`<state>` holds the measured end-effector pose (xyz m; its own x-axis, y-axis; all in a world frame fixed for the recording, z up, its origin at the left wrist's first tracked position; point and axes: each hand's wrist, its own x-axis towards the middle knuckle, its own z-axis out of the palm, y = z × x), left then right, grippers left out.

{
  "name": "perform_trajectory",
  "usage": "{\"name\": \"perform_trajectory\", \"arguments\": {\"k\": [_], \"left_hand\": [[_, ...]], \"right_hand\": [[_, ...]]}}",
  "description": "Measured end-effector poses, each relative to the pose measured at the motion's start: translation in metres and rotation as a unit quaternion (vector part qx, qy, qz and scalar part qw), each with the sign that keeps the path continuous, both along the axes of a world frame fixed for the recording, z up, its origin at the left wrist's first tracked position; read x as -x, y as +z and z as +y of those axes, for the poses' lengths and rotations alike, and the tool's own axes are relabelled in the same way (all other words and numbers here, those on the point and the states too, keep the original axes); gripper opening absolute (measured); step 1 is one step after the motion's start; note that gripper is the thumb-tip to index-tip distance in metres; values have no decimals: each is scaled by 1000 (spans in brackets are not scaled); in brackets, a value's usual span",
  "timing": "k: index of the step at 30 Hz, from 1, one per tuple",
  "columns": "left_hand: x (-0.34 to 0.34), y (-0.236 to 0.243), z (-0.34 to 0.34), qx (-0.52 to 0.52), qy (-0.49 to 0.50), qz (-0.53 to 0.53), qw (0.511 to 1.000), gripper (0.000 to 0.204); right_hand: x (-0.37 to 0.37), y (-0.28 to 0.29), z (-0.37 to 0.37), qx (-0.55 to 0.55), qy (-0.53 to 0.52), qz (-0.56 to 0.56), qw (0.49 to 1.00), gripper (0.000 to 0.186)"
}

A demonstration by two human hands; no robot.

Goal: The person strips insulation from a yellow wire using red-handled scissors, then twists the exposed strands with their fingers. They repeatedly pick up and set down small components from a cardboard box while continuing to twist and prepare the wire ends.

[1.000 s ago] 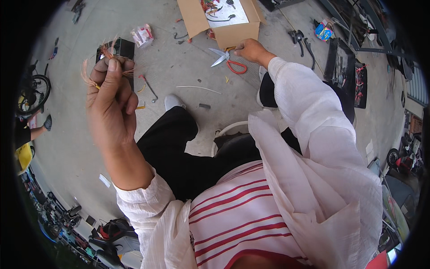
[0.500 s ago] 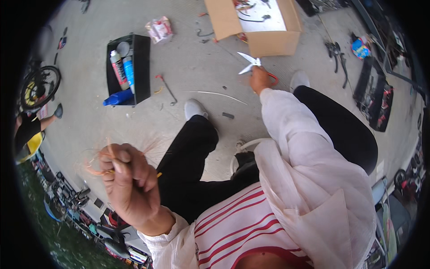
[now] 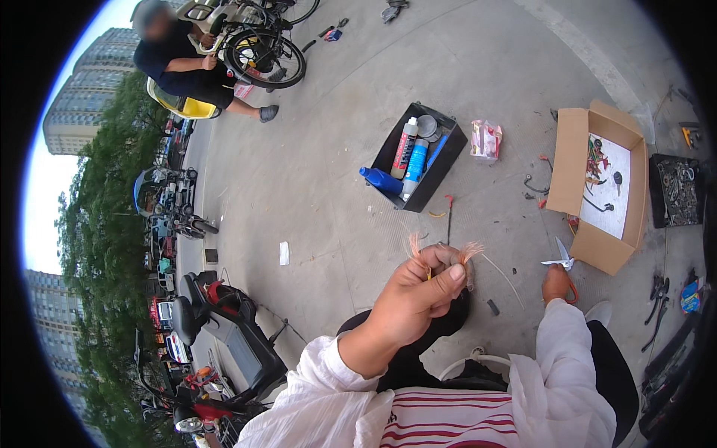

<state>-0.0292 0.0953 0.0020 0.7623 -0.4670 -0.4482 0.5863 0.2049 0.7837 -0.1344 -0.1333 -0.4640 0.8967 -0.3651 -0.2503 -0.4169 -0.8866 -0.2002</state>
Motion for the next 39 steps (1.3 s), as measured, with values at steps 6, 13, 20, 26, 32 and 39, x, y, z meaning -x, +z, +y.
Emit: {"name": "perform_trajectory", "arguments": {"k": [6, 13, 20, 26, 32, 39], "left_hand": [[-11, -5, -12, -120, 21, -39, 992, 10], [-7, -20, -29, -243, -75, -180, 950, 12], [17, -23, -34, -221, -158, -165, 948, 12], [32, -15, -44, -170, -166, -105, 966, 8], [29, -14, -43, -235, -201, -188, 932, 10], [34, 2, -30, -108, -95, -166, 975, 13]], "right_hand": [[-19, 62, 8, -244, -78, -109, 960, 15], [-52, 302, 32, -543, 112, -147, 819, 14], [-14, 422, 37, -387, 147, -268, 870, 12], [2, 425, 29, -366, 67, -350, 860, 12], [-4, 401, 17, -430, 26, -345, 834, 16], [13, 159, -46, -322, -195, -145, 915, 20]]}}
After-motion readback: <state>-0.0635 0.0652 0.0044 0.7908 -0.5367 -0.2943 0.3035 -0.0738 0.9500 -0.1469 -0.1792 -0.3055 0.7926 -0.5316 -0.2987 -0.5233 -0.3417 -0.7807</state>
